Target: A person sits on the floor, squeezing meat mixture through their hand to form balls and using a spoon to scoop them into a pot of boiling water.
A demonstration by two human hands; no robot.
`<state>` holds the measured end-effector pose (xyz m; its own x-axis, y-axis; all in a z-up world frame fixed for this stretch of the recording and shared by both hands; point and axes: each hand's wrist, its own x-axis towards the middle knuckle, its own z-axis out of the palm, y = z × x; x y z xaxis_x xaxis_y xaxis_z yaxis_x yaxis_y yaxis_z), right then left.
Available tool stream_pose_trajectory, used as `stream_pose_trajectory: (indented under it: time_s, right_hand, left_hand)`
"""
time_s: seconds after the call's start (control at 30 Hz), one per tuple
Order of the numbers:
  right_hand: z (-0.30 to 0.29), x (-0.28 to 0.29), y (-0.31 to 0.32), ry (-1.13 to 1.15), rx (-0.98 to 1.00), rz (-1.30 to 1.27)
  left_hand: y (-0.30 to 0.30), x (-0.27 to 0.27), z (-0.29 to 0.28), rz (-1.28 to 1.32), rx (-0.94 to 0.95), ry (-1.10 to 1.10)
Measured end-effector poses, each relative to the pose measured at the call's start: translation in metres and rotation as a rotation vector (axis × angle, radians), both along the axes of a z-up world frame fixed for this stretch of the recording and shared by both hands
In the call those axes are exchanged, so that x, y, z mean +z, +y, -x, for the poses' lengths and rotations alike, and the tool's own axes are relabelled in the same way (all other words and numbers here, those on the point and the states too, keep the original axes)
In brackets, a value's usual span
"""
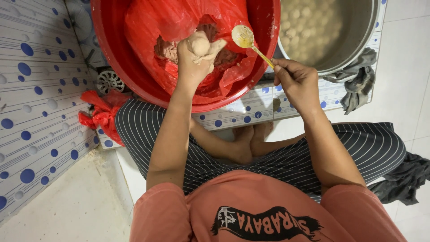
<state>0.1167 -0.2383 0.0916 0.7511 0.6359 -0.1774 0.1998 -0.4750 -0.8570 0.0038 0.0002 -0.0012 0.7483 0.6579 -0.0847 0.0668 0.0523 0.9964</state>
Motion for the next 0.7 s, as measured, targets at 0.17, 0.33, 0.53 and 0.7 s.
stream_pose_trajectory:
  time_s: [0.17,0.33,0.53,0.7]
  right_hand:
    - [0.005,0.010,0.005,-0.066,0.016,-0.036]
    - [0.017,0.023,0.012,-0.247,0.059,-0.087]
    - [0.037,0.033,0.022,-0.610,0.255,-0.144]
    - [0.042,0.018,0.023,-0.804,0.303,-0.083]
  left_hand:
    - [0.001,0.005,0.000,0.147,-0.045,-0.086]
    - [-0.004,0.019,-0.003,-0.062,-0.091,-0.297]
    - [-0.006,0.002,-0.006,-0.113,-0.067,-0.068]
    - [-0.014,0.003,-0.007,0.213,0.008,0.018]
